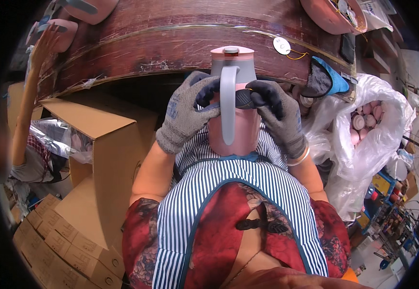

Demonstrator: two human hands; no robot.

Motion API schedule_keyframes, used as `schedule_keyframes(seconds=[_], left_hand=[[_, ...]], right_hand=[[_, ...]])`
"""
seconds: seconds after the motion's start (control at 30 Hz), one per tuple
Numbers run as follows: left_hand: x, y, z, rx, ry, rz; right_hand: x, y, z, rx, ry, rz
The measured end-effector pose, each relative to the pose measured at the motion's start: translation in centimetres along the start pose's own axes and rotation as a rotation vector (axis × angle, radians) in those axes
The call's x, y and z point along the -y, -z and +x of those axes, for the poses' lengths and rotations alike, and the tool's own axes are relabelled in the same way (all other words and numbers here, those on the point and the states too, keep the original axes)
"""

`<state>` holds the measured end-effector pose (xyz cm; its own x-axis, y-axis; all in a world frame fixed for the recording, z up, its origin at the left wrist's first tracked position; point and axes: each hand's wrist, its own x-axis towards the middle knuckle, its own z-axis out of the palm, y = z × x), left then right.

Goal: The person repeatedly assembles pink plastic pitchers by inserting a lid, attaching a handle, and securing a yellow string. They handle multiple pitchers one at a time, placing finished units on the table.

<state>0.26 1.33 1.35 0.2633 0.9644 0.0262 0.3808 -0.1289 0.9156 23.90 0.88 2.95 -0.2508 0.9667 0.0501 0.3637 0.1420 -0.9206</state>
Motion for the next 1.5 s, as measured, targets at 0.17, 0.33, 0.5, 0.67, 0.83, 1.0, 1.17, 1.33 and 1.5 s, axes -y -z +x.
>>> schedule_keyframes(seconds=[0.17, 0.33, 0.5, 0.67, 0.83, 1.0, 1.17, 1.33, 1.5], left_hand=[[1.1, -0.7, 1.0, 0.089, -0.099, 0.104], [0.6, -1.6, 0.8, 0.083, 0.004, -0.035], [0.2, -0.3, 0.0, 0.075, 0.271, -0.616], [-0.4, 1.2, 0.2, 0.124, 0.267, -1.153], [-0.5, -1.1, 2.7, -0.132, 0.426, -1.700], [-1.9, -0.4, 5.6, 0.202, 0.184, -1.233], [-2.8, 1.0, 6.8, 0.043, 0.154, -0.614], [-0.9, 6.4, 7.6, 0.256, -0.249, -0.004], [-0.5, 12.6, 12.2, 0.300, -0.517, 0.262]], right_hand=[[-1.5, 0.5, 0.5, 0.073, 0.072, 0.065], [-1.7, -0.7, 0.2, -0.045, 0.143, -0.030], [-2.3, 0.4, -0.7, 0.010, -0.132, 0.377], [-1.6, 4.4, 0.6, 0.211, -0.234, 0.729], [0.3, 3.9, 4.8, -0.101, 0.041, 0.445], [1.7, 3.6, 8.3, -0.228, 0.688, -0.270], [1.3, 1.6, 10.6, -0.222, 0.794, -0.202], [-2.6, -3.1, 9.6, -0.673, 0.477, 0.225], [-4.8, -4.7, 5.1, -0.552, 0.536, -0.135]])
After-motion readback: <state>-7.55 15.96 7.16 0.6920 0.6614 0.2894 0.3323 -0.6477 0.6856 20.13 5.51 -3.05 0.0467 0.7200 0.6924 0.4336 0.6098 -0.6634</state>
